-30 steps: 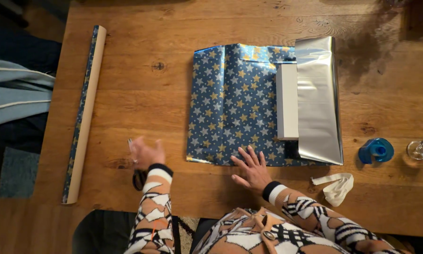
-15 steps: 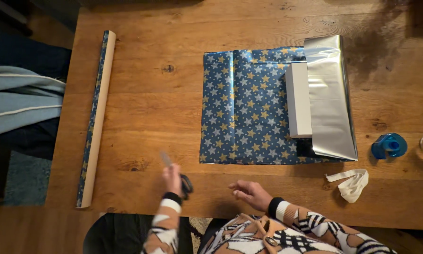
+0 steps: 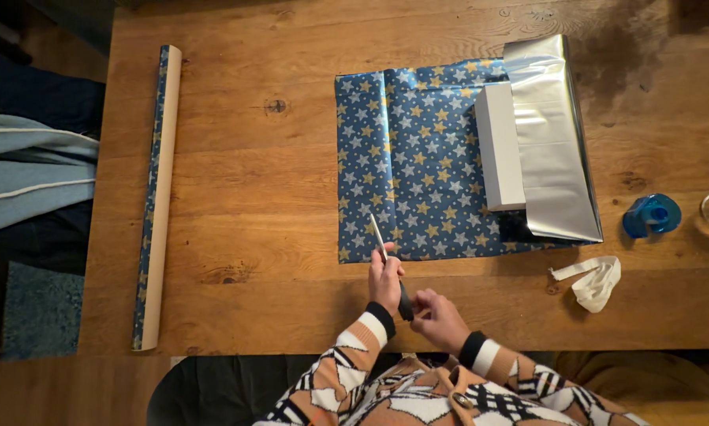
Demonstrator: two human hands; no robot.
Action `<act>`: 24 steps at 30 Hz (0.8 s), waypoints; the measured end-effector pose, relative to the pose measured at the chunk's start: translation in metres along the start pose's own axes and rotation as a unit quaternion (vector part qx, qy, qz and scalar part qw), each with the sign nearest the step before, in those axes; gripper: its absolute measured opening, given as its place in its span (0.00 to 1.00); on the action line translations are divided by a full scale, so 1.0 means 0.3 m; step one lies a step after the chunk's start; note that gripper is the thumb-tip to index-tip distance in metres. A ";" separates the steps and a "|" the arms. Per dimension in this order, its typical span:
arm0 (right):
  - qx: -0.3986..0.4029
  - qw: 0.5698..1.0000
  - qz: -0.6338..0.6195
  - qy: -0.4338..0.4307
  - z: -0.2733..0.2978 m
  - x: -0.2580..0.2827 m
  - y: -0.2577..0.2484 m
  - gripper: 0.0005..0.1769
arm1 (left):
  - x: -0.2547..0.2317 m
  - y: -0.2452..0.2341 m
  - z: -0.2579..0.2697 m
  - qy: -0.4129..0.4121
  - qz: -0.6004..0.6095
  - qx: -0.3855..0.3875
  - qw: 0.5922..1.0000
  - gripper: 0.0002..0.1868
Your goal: The person opens a white Chanel box, removes a white cosmetic case, and places it back inside. They then position the box on star-patterned wrapping paper, fold the paper around it, trim excess with scissors, and begin taping the wrapped package.
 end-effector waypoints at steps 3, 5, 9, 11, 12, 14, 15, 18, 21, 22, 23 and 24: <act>0.106 0.928 -0.353 0.055 -0.018 -0.020 0.008 0.29 | 0.014 0.005 -0.006 0.004 0.022 0.033 0.999 0.19; 0.096 0.883 -0.451 0.086 -0.032 -0.014 0.005 0.37 | 0.021 0.011 -0.002 -0.013 0.011 0.048 0.999 0.19; 0.066 0.935 -0.347 0.027 -0.023 0.025 -0.002 0.40 | 0.030 0.044 0.029 0.016 -0.087 0.068 0.994 0.17; 0.085 0.928 -0.357 0.063 -0.021 0.032 -0.001 0.37 | -0.006 0.038 0.003 0.121 -0.275 0.059 0.952 0.20; 0.080 0.931 -0.351 0.068 -0.012 0.029 0.002 0.36 | -0.037 0.005 -0.008 0.189 -0.357 -0.035 0.914 0.18; 0.069 0.936 -0.337 0.077 0.008 0.013 -0.009 0.33 | -0.100 -0.094 -0.086 0.197 -0.461 -0.186 0.845 0.27; 0.073 0.934 -0.332 0.110 0.020 -0.003 -0.013 0.31 | -0.117 -0.142 -0.116 0.140 -0.488 -0.243 0.826 0.37; 0.104 0.927 -0.308 0.187 0.058 -0.047 -0.015 0.24 | -0.117 -0.199 -0.151 0.040 -0.553 -0.205 0.806 0.40; 0.146 0.913 -0.307 0.225 0.091 -0.071 -0.023 0.24 | -0.075 -0.192 -0.144 0.001 -0.559 -0.172 0.811 0.22; 0.152 0.901 -0.327 0.242 0.101 -0.075 -0.019 0.25 | -0.062 -0.189 -0.139 0.003 -0.557 -0.161 0.814 0.19; 0.159 0.887 -0.347 0.259 0.110 -0.078 -0.015 0.28 | -0.051 -0.185 -0.136 0.006 -0.556 -0.151 0.818 0.16; 0.168 0.882 -0.349 0.268 0.116 -0.078 -0.011 0.28 | -0.046 -0.183 -0.137 0.009 -0.553 -0.140 0.821 0.14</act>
Point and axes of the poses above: each hand's wrist, its own z-axis away from the middle knuckle, its own y-axis out of the palm, x = y × z, the point moved 3 cm from there along -z, towards the middle knuckle, and after that the axes turned 9 degrees about y, right-handed, at the moved point
